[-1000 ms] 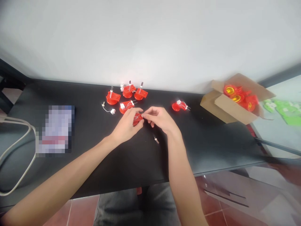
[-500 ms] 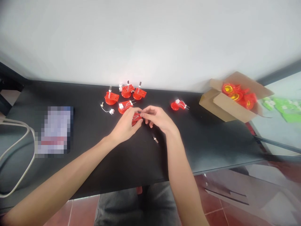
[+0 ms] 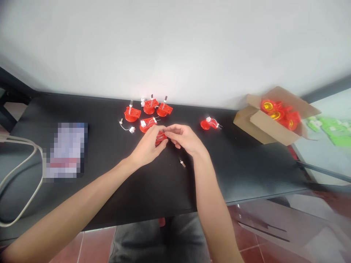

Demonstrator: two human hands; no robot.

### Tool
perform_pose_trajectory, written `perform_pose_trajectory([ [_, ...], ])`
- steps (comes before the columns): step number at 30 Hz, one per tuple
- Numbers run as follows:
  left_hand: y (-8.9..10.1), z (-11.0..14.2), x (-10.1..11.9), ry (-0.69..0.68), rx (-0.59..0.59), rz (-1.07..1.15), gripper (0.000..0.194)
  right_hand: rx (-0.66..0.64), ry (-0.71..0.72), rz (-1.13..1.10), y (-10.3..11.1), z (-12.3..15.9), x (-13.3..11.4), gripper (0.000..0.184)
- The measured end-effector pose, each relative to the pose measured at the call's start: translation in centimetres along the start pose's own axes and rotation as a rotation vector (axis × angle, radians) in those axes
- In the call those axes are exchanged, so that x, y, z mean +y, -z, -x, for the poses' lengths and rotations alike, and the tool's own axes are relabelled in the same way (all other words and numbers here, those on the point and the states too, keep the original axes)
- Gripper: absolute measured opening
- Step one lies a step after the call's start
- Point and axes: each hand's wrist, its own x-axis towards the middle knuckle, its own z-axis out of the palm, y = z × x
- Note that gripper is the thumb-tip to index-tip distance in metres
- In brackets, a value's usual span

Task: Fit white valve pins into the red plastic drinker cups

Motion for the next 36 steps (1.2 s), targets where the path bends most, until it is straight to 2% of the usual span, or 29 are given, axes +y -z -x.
perform_pose_trajectory([
  [11, 0.1, -0.1, -0.1, -0.023, -0.027, 0.009, 0.024, 0.021, -0.032, -0.142, -0.6, 0.0, -0.1, 0.043],
  [15, 0.0, -0.1, -0.3, -0.012, 0.001, 0.013, 0.025, 0.04, -0.011, -0.107, -0.7, -0.1, -0.1, 0.044],
  [18, -0.1, -0.2, -0.3, -0.004, 0.012, 0.0, 0.024, 0.071, 0.023, -0.002, -0.3, 0.3, -0.6, 0.045],
  [21, -0.1, -0.1, -0.3, 0.017, 0.025, -0.018, 0.026, 0.206, 0.06, 0.168, 0.5, 2.3, -0.8, 0.041],
  [24, 0.0, -0.1, 0.0, 0.048, 0.047, -0.035, 0.027, 0.342, 0.054, 0.392, 1.0, 6.0, 0.0, 0.031],
  [26, 0.0, -0.1, 0.1, 0.058, 0.056, -0.029, 0.026, 0.322, 0.022, 0.502, 0.8, 8.7, 1.1, 0.029],
  [29, 0.0, -0.1, 0.2, 0.059, 0.063, -0.012, 0.024, 0.324, 0.058, 0.598, 0.1, 11.3, 3.0, 0.02],
  [33, -0.1, -0.2, 0.1, 0.018, 0.101, -0.011, 0.023, 0.396, 0.121, 0.619, -0.9, 11.7, 4.2, 0.019],
  [36, -0.1, -0.2, 0.0, -0.049, 0.157, -0.002, 0.018, 0.38, 0.161, 0.635, -0.8, 10.7, 4.2, 0.02],
])
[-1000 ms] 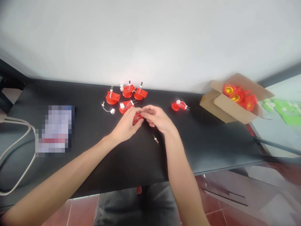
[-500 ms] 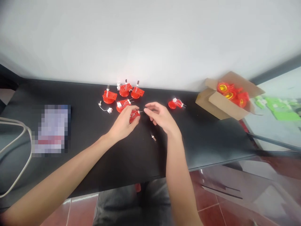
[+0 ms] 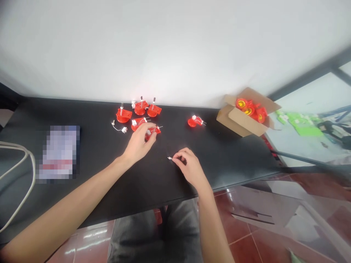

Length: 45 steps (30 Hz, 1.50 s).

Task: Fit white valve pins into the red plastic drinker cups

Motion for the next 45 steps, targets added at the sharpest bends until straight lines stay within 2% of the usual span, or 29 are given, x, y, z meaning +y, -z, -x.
perform_pose_trajectory([
  [4, 0.0, 0.0, -0.1, -0.061, 0.071, -0.01, 0.009, -0.055, 0.05, -0.064, 0.0, -2.5, 0.1, 0.016],
  [9, 0.0, 0.1, -0.1, -0.124, 0.131, -0.031, 0.006, -0.091, 0.068, -0.495, 0.3, -8.1, -1.1, 0.024],
  [12, 0.1, 0.1, -0.2, -0.151, 0.136, -0.037, 0.004, -0.12, 0.137, -0.659, 0.2, -11.3, -2.1, 0.027],
  [14, 0.1, 0.1, -0.2, -0.158, 0.142, -0.043, 0.004, -0.113, 0.161, -0.761, -0.1, -12.3, -2.3, 0.027],
  [18, 0.2, 0.1, -0.1, -0.165, 0.144, -0.055, 0.006, -0.093, 0.17, -0.833, -0.8, -12.0, -1.7, 0.024],
  [23, 0.2, 0.0, -0.1, -0.166, 0.135, -0.052, 0.005, -0.102, 0.166, -0.756, -0.7, -11.0, -1.5, 0.02],
  [29, 0.2, 0.0, -0.1, -0.134, 0.098, -0.074, 0.009, -0.064, 0.192, -0.661, -0.3, -11.2, -1.5, 0.017],
  [36, 0.2, -0.1, 0.1, -0.098, 0.085, -0.082, 0.009, -0.079, 0.214, -0.496, -0.1, -11.2, -1.3, 0.016],
  [45, 0.2, -0.1, 0.0, -0.132, 0.094, -0.086, 0.009, -0.081, 0.262, -0.447, 0.3, -10.6, -2.2, 0.012],
])
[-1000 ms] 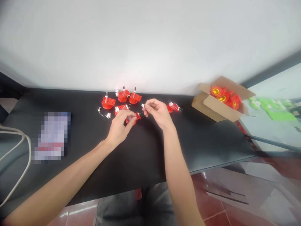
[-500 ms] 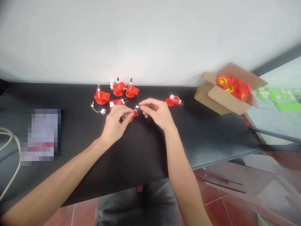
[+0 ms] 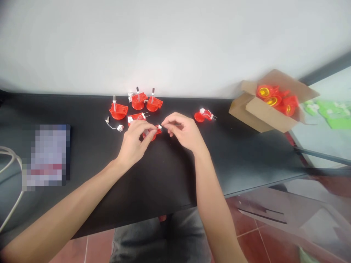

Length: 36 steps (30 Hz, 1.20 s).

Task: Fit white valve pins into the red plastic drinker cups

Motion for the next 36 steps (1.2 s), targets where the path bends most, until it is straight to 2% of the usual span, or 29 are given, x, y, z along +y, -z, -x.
perform_pose_trajectory([
  [15, -0.05, 0.02, -0.12, 0.007, -0.019, -0.011, 0.008, -0.022, 0.064, 0.101, -0.15, 0.46, -0.84, 0.012],
  [23, -0.18, 0.13, -0.24, -0.009, -0.01, 0.022, 0.006, -0.032, 0.021, 0.079, 0.09, 0.4, -0.58, 0.009],
  [36, -0.24, 0.17, -0.16, 0.017, -0.022, 0.019, 0.006, -0.004, 0.019, 0.098, -0.09, 0.25, -0.3, 0.015],
])
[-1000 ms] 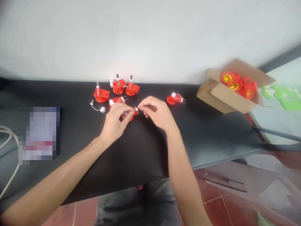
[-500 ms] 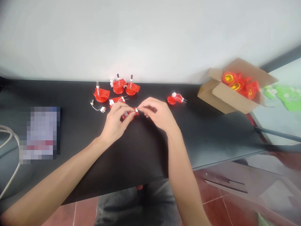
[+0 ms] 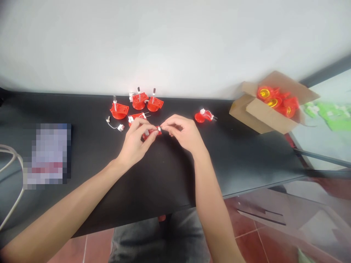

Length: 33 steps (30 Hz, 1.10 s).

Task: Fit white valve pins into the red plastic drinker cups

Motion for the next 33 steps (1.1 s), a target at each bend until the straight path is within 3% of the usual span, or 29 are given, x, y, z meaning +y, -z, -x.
perform_pose_trajectory([
  [7, -0.1, 0.1, -0.1, 0.129, -0.13, -0.007, 0.041, -0.003, -0.003, 0.006, -0.3, 0.0, -0.2, 0.014],
  [11, -0.1, 0.3, -0.2, 0.173, -0.212, -0.019, 0.039, 0.007, -0.033, 0.005, -0.5, 0.0, -0.3, 0.014],
  [18, -0.2, 0.2, -0.4, 0.16, -0.22, -0.011, 0.029, 0.015, -0.099, -0.018, -1.1, -0.2, 0.2, 0.015],
  [26, -0.1, 0.1, -0.1, 0.23, -0.162, 0.095, 0.04, 0.015, -0.206, -0.042, -2.0, -0.2, 0.7, 0.017],
  [33, 0.0, 0.1, 0.0, 0.23, -0.115, 0.158, 0.036, 0.038, -0.25, -0.033, -2.4, -0.1, 0.3, 0.014],
])
